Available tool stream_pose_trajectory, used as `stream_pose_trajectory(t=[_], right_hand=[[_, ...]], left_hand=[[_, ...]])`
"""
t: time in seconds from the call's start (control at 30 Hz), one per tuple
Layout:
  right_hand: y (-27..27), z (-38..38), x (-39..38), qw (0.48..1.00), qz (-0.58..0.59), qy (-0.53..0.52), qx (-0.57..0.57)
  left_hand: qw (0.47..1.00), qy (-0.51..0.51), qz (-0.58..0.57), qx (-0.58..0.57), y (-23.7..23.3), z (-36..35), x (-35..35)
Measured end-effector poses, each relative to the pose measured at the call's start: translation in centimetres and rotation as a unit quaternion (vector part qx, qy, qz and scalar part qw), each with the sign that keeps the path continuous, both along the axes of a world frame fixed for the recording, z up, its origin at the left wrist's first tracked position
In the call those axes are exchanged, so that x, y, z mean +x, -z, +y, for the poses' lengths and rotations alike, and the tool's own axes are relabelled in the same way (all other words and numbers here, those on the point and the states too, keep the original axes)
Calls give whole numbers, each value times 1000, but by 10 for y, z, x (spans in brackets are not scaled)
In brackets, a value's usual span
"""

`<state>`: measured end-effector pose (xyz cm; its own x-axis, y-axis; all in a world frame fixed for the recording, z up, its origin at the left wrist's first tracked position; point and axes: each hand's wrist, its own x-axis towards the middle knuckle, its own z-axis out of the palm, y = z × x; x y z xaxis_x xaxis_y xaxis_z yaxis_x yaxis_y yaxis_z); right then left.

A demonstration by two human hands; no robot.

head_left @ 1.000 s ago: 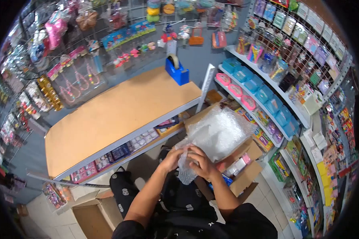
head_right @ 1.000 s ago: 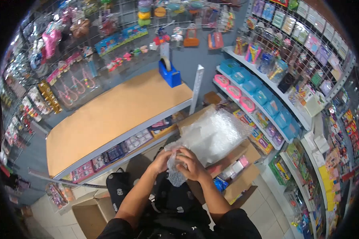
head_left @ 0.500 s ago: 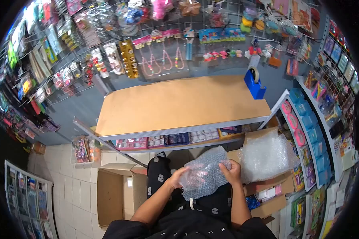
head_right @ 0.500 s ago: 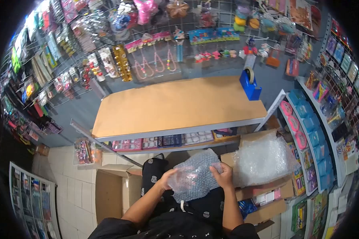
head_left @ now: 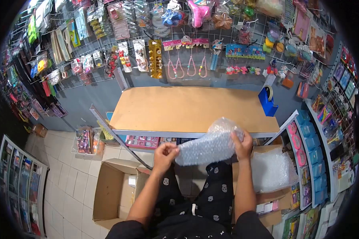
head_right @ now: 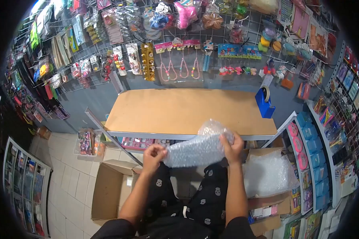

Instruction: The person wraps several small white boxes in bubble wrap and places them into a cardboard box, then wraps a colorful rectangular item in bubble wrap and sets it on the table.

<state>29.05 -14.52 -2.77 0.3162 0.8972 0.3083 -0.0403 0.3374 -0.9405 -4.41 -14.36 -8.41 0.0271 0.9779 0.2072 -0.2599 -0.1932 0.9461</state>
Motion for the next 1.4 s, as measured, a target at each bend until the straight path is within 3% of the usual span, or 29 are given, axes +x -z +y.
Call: stream_pose_trajectory(t=[0.1,0.2,0.33,0.43,0.5,0.53,0.67,0.87,0.97,1.0,1.07,1.2,1.27,1.4], right_hand=[[-18,39,12,994,-54,-30,95],[-57,52,8,984,-22,-84,157],[-62,96,6,981,-21,-86,174],[-16,138,17,988,-111,-59,92],[30,169,30,985,-165,-37,45],[24,164,26,985,-166,-26,35],[10,146,12,985,-169,13,15],[30,161,18,987,-142,50,59],[32,159,18,985,-144,72,63],[31,157,17,984,-147,77,68],[26,152,15,971,-220,64,62],[-2,130,3,897,-435,-3,79],[3,132,5,881,-469,-31,57],[3,132,0,872,-488,-11,32]], left_hand=[[997,-2,-11,75,-57,23,-8],[987,18,-37,158,-93,37,-19],[985,-10,40,170,-122,74,-21],[984,1,114,135,-97,128,-19],[965,-10,227,134,-79,147,-20],[950,-15,283,133,-71,157,-21],[936,-38,329,119,-51,167,-21],[890,-88,410,181,-48,166,-22],[901,-62,410,129,-66,153,-19],[880,-72,436,172,-64,154,-20],[831,-91,484,258,-61,154,-21],[816,-27,535,216,-68,149,-19],[787,-20,582,202,-64,151,-18],[787,-27,592,171,-70,146,-15]])
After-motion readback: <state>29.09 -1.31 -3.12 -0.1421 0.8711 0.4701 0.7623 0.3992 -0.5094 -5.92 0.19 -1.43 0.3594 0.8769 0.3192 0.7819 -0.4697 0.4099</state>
